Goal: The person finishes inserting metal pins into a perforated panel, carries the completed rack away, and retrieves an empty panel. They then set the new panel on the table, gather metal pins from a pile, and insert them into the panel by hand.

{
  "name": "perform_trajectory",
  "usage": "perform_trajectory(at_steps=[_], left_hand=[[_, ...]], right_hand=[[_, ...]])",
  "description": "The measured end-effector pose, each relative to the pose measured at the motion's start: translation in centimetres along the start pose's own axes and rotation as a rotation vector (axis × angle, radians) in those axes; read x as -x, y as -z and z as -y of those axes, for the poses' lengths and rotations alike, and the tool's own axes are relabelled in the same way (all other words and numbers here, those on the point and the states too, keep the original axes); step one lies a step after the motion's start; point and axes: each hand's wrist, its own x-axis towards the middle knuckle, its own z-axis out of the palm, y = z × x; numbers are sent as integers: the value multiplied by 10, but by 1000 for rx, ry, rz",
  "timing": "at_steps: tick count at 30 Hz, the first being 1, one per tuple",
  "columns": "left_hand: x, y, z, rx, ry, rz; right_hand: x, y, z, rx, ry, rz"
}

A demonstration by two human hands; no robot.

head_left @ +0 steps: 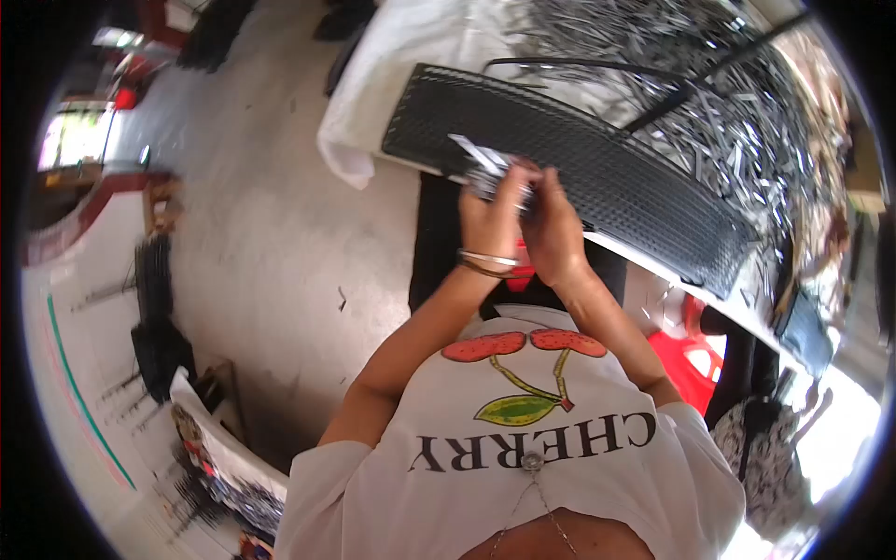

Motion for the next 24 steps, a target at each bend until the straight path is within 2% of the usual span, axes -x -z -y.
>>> perform_trajectory(at_steps=[1, 2, 3, 4, 5, 6, 9, 11, 12, 13, 15, 16, 17, 19, 20, 23, 24], left_hand=[[-6, 6, 0, 84, 71, -123], [-15, 22, 0, 193, 165, -93], [-21, 32, -5, 139, 96, -51], [-35, 41, -23, 437, 249, -251], [-45, 63, -33, 403, 217, -216], [-60, 88, -40, 195, 207, -256], [-94, 157, -43, -65, 113, -315], [-106, 178, -40, -135, 225, -302], [-109, 184, -38, -173, 279, -299], [-110, 188, -35, -186, 293, -310], [-113, 188, -30, -210, 316, -334], [-112, 183, -33, -216, 332, -347], [-111, 181, -33, -233, 327, -352], [-111, 179, -34, -275, 311, -364], [-108, 172, -36, -274, 319, -376], [-108, 172, -25, -194, 281, -433], [-105, 169, -25, -208, 273, -453]], right_hand=[[6, 6, 4, 281, 72, -48], [17, 12, 9, 394, 209, 6], [29, 17, 16, 414, 341, -15], [38, 31, 24, 652, 517, -95], [48, 47, 34, 896, 676, -172], [56, 64, 45, 1004, 816, -284], [79, 145, 88, 1314, 1124, -713], [99, 201, 111, 1249, 1117, -1085], [110, 225, 120, 1158, 1030, -1246], [116, 252, 124, 1117, 1065, -1300], [122, 272, 128, 919, 972, -1305], [124, 275, 129, 876, 831, -1247], [122, 267, 126, 760, 814, -1169], [113, 278, 118, 1026, 709, -1250], [108, 275, 114, 1106, 896, -1301], [108, 270, 113, 873, 715, -1306], [108, 270, 112, 893, 747, -1302]])
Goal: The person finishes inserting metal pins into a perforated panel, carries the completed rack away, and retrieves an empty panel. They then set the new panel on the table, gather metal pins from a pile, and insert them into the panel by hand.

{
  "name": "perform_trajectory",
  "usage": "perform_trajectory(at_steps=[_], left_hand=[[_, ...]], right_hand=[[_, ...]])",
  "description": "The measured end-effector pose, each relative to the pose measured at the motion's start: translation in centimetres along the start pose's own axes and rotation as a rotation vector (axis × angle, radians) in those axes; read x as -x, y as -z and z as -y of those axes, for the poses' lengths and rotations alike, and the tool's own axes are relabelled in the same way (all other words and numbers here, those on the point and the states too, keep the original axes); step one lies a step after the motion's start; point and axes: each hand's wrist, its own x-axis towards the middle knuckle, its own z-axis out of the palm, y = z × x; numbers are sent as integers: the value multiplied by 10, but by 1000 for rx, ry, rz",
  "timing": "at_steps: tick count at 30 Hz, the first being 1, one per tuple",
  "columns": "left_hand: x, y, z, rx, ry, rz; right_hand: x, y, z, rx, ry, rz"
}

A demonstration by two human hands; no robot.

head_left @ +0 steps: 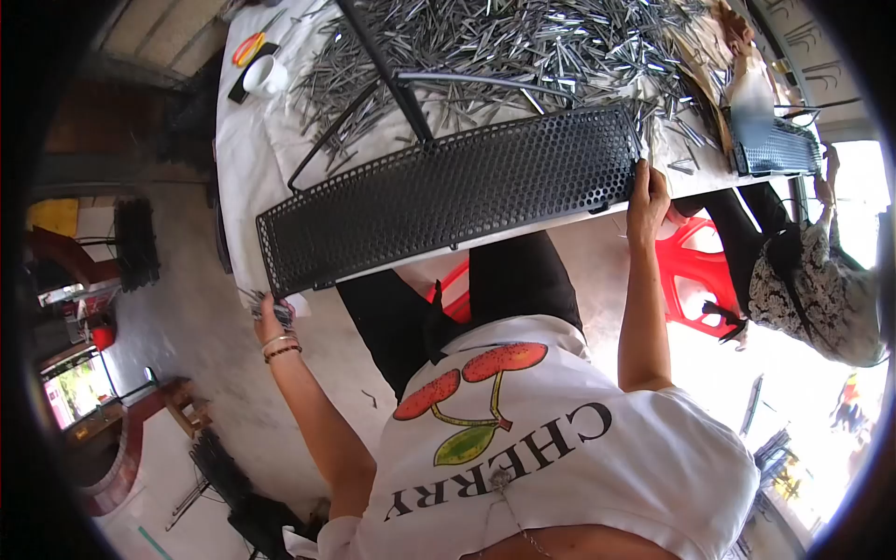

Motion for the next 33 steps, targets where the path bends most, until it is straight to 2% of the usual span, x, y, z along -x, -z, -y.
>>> perform_trajectory(at_steps=[3, 9, 11, 12, 17, 20, 25, 27, 28, 29, 31, 33], left_hand=[[1, -2, 1, -22, -44, -14], [-7, 7, 9, -128, -69, -63], [-8, 0, 24, -149, -53, -27], [1, -9, 22, -162, -51, -8], [27, -37, 33, -212, -3, 125], [48, -52, 37, -108, 2, 169], [52, -46, 22, -119, -113, 204], [54, -41, 2, -70, -133, 232], [56, -44, -3, -28, -68, 316], [60, -45, -6, 17, -4, 389], [75, -51, -10, 92, 140, 529], [110, -72, -13, 133, 311, 679]], right_hand=[[0, -2, 0, -43, 90, -61], [-8, 8, -10, -104, -40, -30], [-18, 12, -33, -161, 29, -44], [-24, 19, -34, -84, 31, -33], [-57, 31, -40, -84, -17, -92], [-74, 34, -50, -64, -12, -88], [-76, 35, -44, -13, -72, -66], [-72, 29, -44, 107, 120, -237], [-71, 29, -42, 205, 182, -268], [-66, 32, -20, 407, 296, -339], [-48, 33, 40, 406, 638, -373], [-18, 14, 79, 156, 589, -162]])
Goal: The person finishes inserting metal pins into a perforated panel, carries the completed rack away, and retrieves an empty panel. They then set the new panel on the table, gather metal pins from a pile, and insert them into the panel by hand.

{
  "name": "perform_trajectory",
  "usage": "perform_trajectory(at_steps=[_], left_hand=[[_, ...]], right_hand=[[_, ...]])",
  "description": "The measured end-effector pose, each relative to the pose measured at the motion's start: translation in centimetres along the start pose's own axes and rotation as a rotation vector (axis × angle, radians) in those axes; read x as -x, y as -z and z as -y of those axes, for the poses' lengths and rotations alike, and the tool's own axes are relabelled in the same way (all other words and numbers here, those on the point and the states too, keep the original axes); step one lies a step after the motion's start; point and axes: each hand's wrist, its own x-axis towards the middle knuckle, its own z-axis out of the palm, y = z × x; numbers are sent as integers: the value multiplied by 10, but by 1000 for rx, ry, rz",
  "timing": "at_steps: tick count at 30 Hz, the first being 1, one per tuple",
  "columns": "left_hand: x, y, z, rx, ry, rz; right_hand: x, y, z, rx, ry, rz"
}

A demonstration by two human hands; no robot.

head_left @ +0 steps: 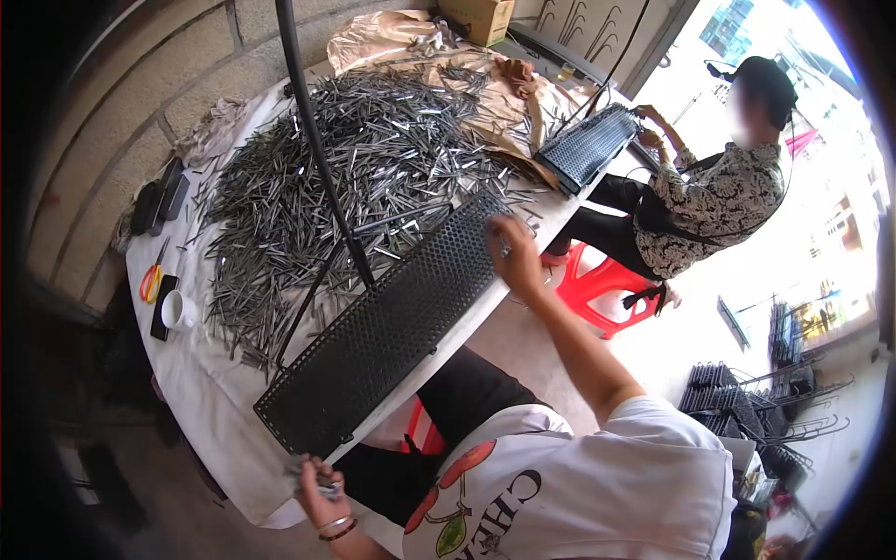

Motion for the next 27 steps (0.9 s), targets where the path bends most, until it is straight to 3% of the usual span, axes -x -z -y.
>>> perform_trajectory(at_steps=[2, 3, 4, 6, 8, 12, 21, 27], left_hand=[[6, -25, 19, -23, 77, 67], [6, -35, 27, -58, 101, 145], [6, -44, 31, -92, 120, 219], [11, -56, 33, -184, 112, 340], [15, -61, 30, -241, 144, 379], [15, -50, 35, -325, 130, 419], [22, -42, 53, -155, 145, 266], [30, -32, 46, -141, 80, 209]], right_hand=[[19, -11, 68, -322, -149, 225], [28, -15, 100, -479, -108, 376], [33, -17, 134, -550, -325, 705], [62, -42, 165, -801, -251, 847], [66, -46, 194, -1065, -495, 1053], [80, -59, 201, -1100, -478, 1147], [91, -78, 192, -1258, -724, 1238], [99, -86, 210, -1272, -625, 1216]])
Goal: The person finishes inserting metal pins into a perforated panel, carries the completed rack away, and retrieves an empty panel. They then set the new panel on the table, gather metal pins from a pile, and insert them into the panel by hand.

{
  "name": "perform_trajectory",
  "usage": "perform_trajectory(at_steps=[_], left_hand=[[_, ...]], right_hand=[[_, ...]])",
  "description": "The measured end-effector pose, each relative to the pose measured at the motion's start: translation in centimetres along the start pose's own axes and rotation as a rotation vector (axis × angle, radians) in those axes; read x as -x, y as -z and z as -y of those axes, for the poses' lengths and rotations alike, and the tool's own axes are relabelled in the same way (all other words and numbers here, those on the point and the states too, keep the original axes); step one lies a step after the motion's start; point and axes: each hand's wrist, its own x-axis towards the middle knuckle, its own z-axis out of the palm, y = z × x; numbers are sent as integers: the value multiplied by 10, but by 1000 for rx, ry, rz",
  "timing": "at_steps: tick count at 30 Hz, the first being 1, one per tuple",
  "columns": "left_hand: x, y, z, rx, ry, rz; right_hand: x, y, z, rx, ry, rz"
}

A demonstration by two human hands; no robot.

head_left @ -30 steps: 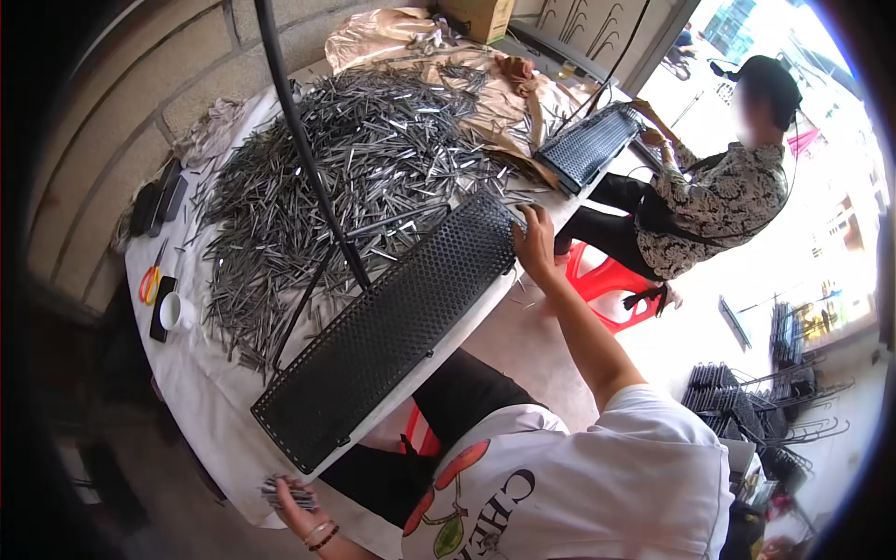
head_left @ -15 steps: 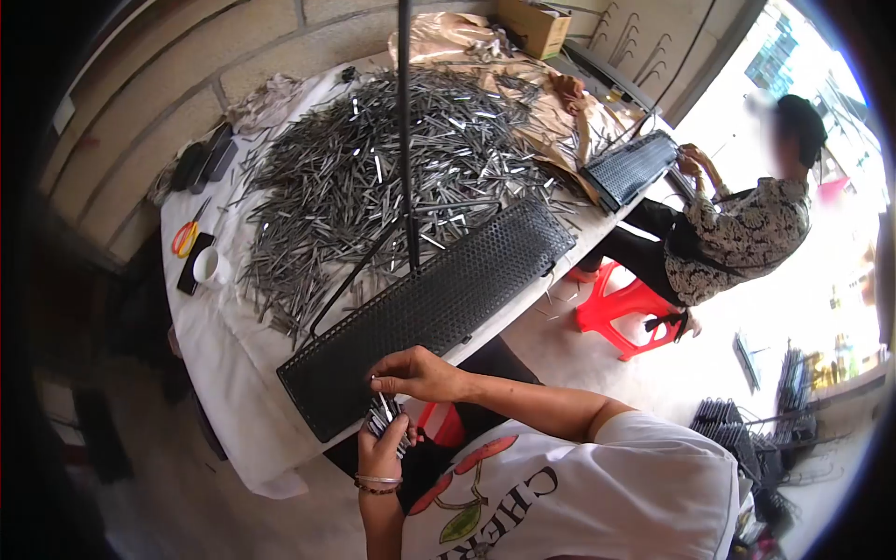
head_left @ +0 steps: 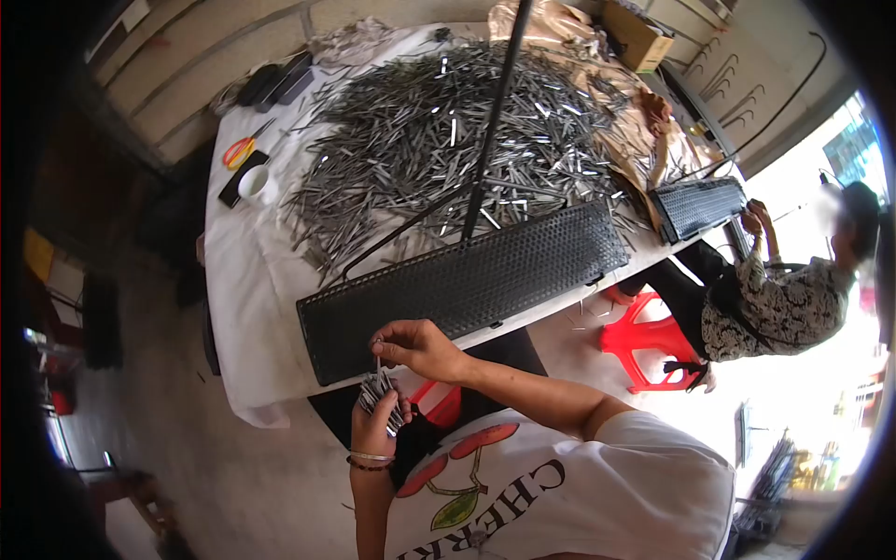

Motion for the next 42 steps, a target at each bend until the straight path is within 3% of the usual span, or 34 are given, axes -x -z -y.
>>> perform_trajectory(at_steps=[5, 14, 17, 22, 24, 26, 28, 31, 36, 42], left_hand=[[13, 13, -2, 50, 5, -94], [20, 42, -12, 103, -32, -169], [21, 49, -14, 15, -80, -178], [25, 59, -6, -41, -117, -177], [26, 61, -6, -40, -126, -152], [20, 72, 4, -88, -194, -118], [20, 69, 3, 28, -165, -136], [23, 59, -9, 280, -135, -183], [23, 59, -14, 292, -103, -156], [18, 54, -26, 257, -101, -172]], right_hand=[[-12, -15, 9, -74, 33, -210], [-18, -43, 5, 397, 89, 186], [-13, -55, 5, 350, -25, 230], [-12, -61, -2, 432, 34, 187], [-13, -66, 2, 513, -35, 134], [-18, -65, -1, 379, -110, 115], [-24, -64, 2, 437, -131, 117], [-30, -65, 1, 290, -179, 57], [-35, -60, 11, 304, -85, -35], [-65, -48, 9, 400, 195, -169]])
